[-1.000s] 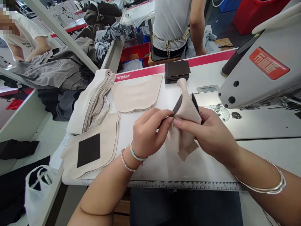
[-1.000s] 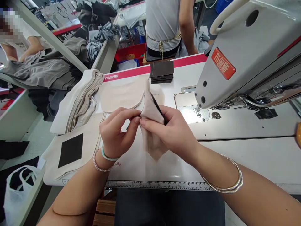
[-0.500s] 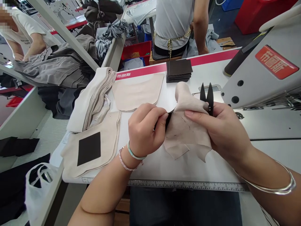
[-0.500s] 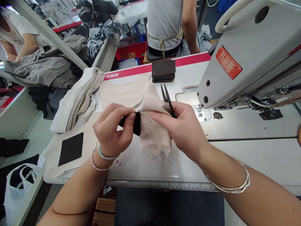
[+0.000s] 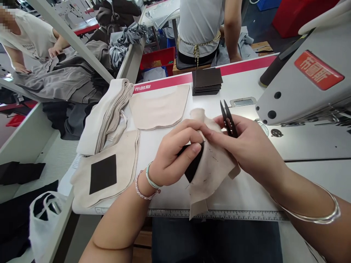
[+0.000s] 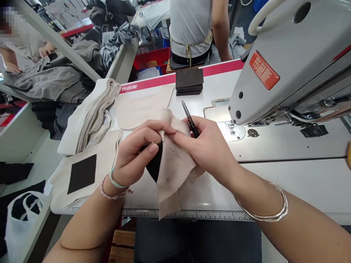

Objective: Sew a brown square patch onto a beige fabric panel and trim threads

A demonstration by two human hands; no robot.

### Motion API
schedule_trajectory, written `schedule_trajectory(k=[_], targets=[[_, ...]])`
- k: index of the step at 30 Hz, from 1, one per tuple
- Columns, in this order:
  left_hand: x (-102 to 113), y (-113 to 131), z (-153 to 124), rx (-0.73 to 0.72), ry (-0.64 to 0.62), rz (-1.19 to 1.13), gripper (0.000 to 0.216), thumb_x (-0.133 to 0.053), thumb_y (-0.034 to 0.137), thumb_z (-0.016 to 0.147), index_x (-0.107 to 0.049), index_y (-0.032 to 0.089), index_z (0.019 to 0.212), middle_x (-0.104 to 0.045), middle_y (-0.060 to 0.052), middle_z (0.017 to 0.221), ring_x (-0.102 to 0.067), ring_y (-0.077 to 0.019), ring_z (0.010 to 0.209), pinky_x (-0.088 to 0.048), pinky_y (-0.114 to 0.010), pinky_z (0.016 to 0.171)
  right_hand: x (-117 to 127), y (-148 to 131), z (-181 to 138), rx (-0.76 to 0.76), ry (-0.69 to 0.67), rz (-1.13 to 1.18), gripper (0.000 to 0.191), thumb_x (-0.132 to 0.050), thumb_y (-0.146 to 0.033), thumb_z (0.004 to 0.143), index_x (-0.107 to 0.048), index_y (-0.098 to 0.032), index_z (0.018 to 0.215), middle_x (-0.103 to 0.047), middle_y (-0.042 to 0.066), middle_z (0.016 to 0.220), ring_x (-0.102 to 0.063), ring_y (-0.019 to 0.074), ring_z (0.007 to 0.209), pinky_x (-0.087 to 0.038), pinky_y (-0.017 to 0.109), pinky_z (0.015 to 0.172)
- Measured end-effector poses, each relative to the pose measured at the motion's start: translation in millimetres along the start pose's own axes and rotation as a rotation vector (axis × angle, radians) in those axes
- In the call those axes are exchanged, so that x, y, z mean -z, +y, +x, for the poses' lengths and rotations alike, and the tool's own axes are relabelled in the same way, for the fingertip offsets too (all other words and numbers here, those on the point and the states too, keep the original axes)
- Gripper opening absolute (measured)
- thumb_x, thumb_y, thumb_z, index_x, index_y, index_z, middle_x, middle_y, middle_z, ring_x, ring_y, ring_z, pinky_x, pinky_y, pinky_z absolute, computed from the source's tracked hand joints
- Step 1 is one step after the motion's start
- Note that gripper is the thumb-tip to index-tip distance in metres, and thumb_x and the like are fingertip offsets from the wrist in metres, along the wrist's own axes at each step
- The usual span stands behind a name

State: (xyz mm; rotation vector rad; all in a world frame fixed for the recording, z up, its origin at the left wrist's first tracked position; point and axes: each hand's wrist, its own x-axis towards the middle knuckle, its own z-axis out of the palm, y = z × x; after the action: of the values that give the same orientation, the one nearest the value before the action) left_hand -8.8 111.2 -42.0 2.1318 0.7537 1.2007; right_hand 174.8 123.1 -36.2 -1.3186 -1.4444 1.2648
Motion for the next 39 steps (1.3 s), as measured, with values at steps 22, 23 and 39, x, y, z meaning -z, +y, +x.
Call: schedule_trajectory(k=[22,23,39], targets=[[2.3,-6.1,-6.0,-0.16,0.213,0.274,0.008,-0.047,0.015,0.09,-0.051,0.018,0.083,-0.065,-0.01,0.113,-0.062,-0.0195,0.099,-0.051,-0.037,0.085,-13.4,-11.1,-47.0,0.281,-0.268,-0.196,0.027,-0.036,-0.024,0.1,-0.046,-0.021,0.076,-0.053,-0.005,0.059,-0.048,0.0069,0.051,-0.037,0.023,0.049],[2.3,-6.1,-6.0,-0.158,0.215,0.279,0.008,-0.047,0.016,0.09,-0.051,0.018,0.083,-0.066,-0.01,0.113,-0.062,-0.0193,0.098,-0.051,-0.037,0.085,-13.5,-10.9,-47.3,0.278,-0.267,-0.197,0.026,-0.036,-0.024,0.1,-0.047,-0.021,0.076,-0.053,-0.005,0.059,-0.048,0.007,0.051,-0.037,0.024,0.049],[0.5,-6.0,-4.7,-0.189,0.221,0.26,0.009,-0.046,0.015,0.089,-0.052,0.017,0.083,-0.066,-0.012,0.111,-0.062,-0.0199,0.097,-0.051,-0.037,0.083,-16.1,-9.7,-45.6,0.363,-0.244,-0.114,0.026,-0.04,-0.016,0.099,-0.047,-0.019,0.074,-0.051,-0.006,0.06,-0.045,0.005,0.052,-0.037,0.019,0.05]])
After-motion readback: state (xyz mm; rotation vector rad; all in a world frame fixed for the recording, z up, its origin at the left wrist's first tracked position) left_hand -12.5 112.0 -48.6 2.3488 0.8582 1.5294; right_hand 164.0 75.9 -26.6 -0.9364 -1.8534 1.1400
